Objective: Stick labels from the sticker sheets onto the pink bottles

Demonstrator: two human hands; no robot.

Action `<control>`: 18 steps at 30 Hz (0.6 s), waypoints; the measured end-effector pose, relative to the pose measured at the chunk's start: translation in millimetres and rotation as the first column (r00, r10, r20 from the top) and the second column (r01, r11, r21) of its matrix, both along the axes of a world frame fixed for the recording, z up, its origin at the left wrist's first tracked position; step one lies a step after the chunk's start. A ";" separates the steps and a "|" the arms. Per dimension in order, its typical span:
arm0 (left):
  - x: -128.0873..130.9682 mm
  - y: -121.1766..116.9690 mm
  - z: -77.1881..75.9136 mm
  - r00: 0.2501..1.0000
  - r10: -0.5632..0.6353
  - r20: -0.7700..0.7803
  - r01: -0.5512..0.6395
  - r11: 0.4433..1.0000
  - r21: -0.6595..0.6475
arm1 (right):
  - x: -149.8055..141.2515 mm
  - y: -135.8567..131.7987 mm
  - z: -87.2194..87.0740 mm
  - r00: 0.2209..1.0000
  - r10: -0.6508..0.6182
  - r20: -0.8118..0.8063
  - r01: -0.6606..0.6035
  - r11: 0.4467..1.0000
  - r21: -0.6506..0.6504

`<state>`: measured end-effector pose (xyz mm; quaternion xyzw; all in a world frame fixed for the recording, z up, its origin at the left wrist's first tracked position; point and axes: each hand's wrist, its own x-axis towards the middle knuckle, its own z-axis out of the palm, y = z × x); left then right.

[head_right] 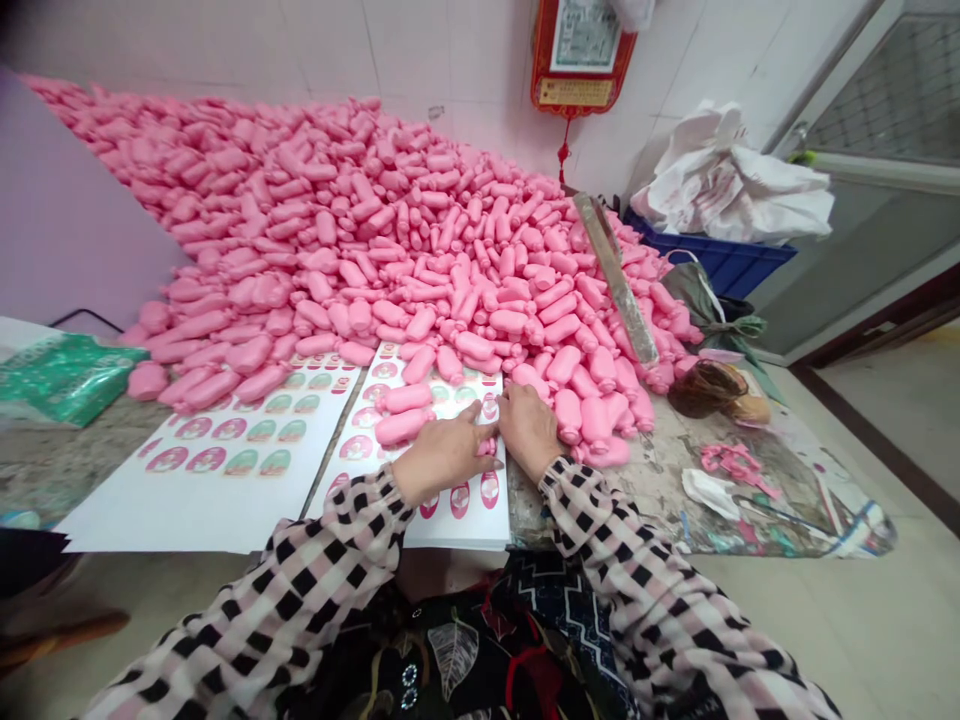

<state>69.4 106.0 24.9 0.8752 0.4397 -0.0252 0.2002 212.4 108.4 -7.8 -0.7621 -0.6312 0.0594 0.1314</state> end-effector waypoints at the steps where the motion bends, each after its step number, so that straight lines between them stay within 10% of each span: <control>1: 0.8 1.8 0.6 1.000 0.003 -0.001 -0.003 1.000 -0.013 | 0.0 0.2 0.8 1.000 0.003 -0.007 -0.003 1.000 0.001; 18: 2.6 12.3 9.3 1.000 -0.018 -0.020 0.016 0.998 -0.066 | 4.5 -3.8 4.3 0.999 0.007 -0.049 -0.005 0.999 0.044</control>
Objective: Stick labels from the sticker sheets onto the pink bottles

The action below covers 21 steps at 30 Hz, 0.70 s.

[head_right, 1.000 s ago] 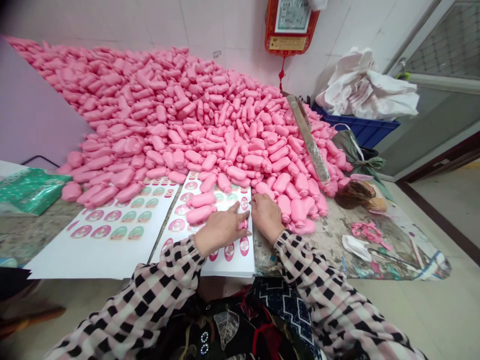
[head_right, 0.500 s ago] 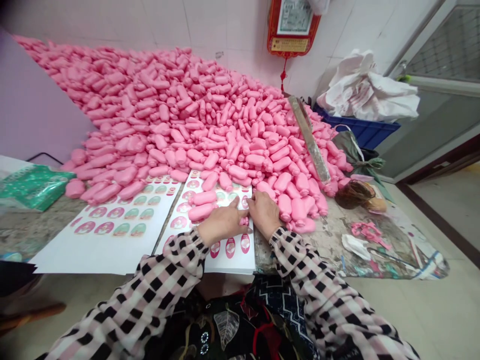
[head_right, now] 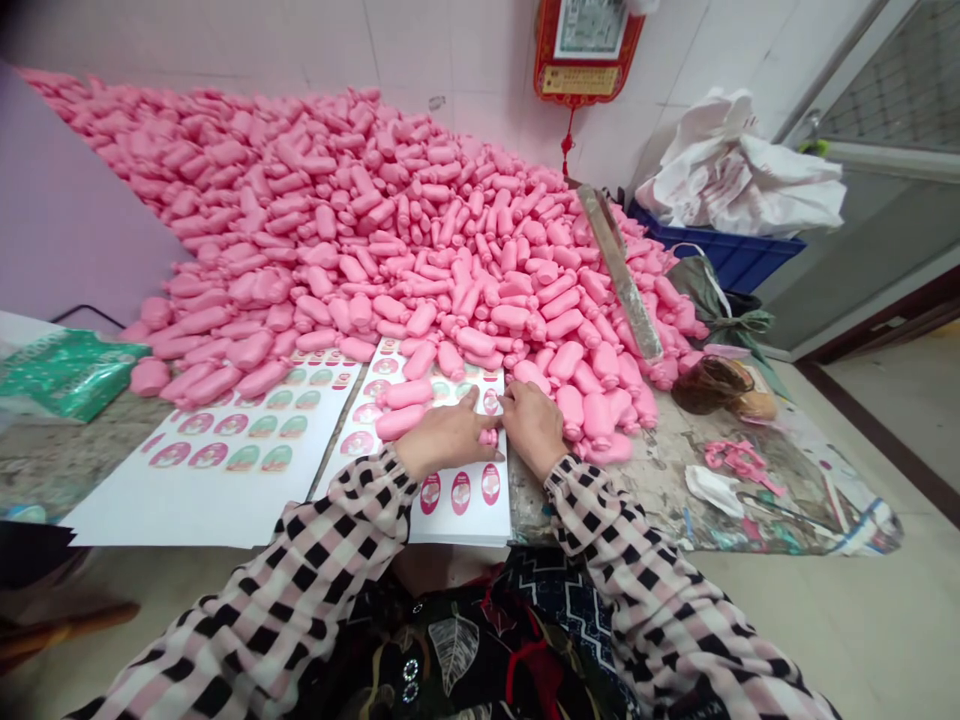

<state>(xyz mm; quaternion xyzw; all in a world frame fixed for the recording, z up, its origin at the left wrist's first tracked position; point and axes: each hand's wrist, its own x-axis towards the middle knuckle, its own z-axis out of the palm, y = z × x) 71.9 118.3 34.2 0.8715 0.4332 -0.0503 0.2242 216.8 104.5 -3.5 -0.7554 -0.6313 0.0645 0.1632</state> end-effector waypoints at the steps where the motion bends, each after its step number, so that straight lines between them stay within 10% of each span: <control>1: 0.0 -0.2 0.6 1.000 0.002 -0.004 -0.002 1.000 -0.001 | 0.7 -0.2 -0.7 1.000 0.004 -0.003 -0.004 1.000 -0.001; 21: 2.6 2.8 -2.2 1.000 -0.001 -0.004 0.001 1.000 0.010 | -8.7 3.6 4.1 0.998 -0.048 0.035 0.044 0.993 0.108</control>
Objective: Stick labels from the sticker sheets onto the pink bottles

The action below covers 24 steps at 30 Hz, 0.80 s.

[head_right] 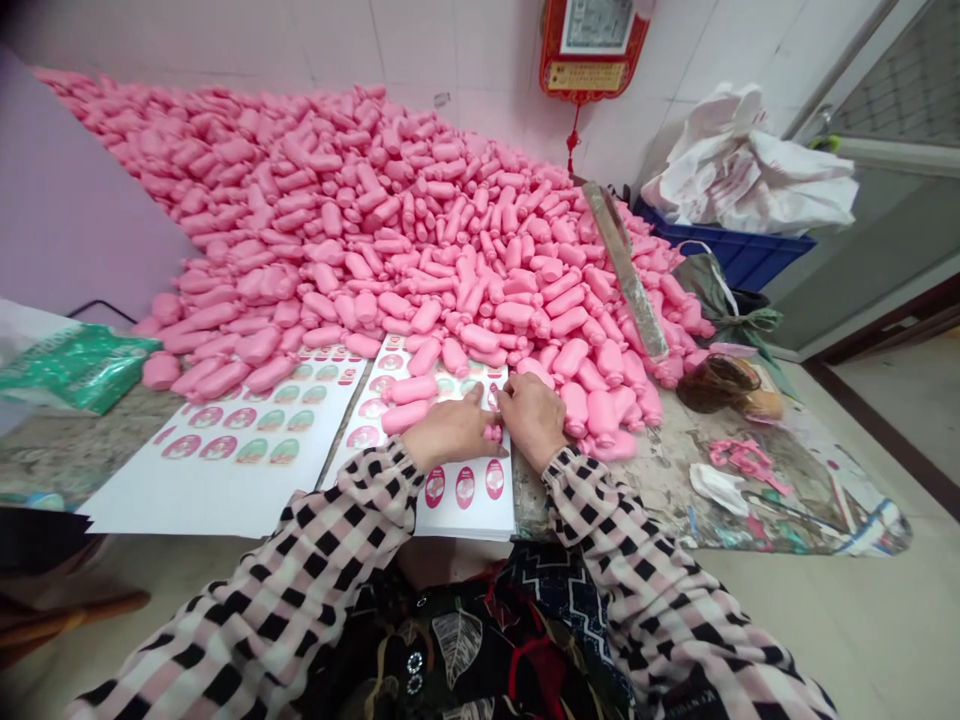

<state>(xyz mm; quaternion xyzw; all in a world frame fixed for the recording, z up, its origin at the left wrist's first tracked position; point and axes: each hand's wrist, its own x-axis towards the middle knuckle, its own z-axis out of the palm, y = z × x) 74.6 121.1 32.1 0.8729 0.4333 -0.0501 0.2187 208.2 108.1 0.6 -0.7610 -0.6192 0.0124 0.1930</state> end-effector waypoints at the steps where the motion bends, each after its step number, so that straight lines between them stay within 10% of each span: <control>1: 0.1 0.2 -0.3 1.000 0.001 0.010 -0.001 1.000 0.000 | -0.1 0.1 1.7 1.000 -0.002 -0.006 0.002 1.000 0.017; 8: -11.1 -9.7 -11.4 0.948 0.070 0.310 -0.065 0.998 -0.025 | 15.9 -1.6 23.0 0.938 0.024 -0.345 0.049 0.979 0.200; 12: -26.1 -27.5 -15.0 0.457 0.470 0.755 -0.196 0.881 -0.430 | 15.9 -16.2 32.4 0.690 0.172 -0.703 0.025 0.965 0.261; 16: -33.5 -43.3 -12.7 -0.068 0.890 0.451 0.154 0.456 -0.877 | -5.5 -41.4 35.0 0.469 0.237 -0.851 -0.062 0.970 0.236; 19: -32.7 -51.6 -13.1 -0.224 0.922 0.315 0.266 0.369 -0.890 | -24.2 -59.0 31.6 0.452 0.248 -0.857 -0.112 0.969 0.222; 24: -29.4 -60.8 -12.5 -0.215 0.912 0.348 0.280 0.399 -0.873 | -39.7 -74.3 25.8 0.422 0.190 -0.886 -0.135 0.980 0.146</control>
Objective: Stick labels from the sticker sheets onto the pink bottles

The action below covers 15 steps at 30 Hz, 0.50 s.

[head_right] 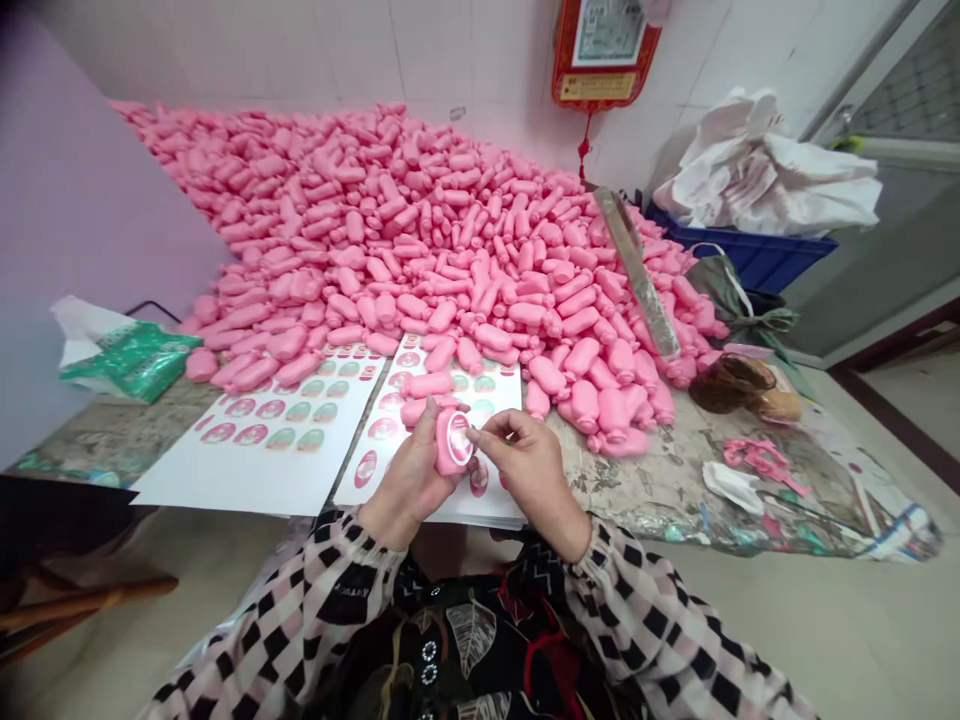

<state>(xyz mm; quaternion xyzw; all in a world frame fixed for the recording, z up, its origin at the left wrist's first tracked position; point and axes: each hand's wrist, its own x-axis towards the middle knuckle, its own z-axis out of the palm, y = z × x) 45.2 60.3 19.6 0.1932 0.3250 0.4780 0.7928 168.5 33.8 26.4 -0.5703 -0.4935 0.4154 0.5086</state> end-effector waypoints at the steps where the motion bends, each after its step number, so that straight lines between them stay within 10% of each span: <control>1: 0.3 -1.2 0.7 1.000 0.012 -0.014 -0.012 1.000 -0.003 | -1.0 -1.3 0.1 1.000 0.004 0.011 -0.004 1.000 0.003; 15: 0.9 -5.6 -2.4 0.999 0.022 -0.025 -0.020 0.998 0.061 | -5.3 -3.6 3.6 0.997 0.070 0.026 -0.070 0.998 -0.010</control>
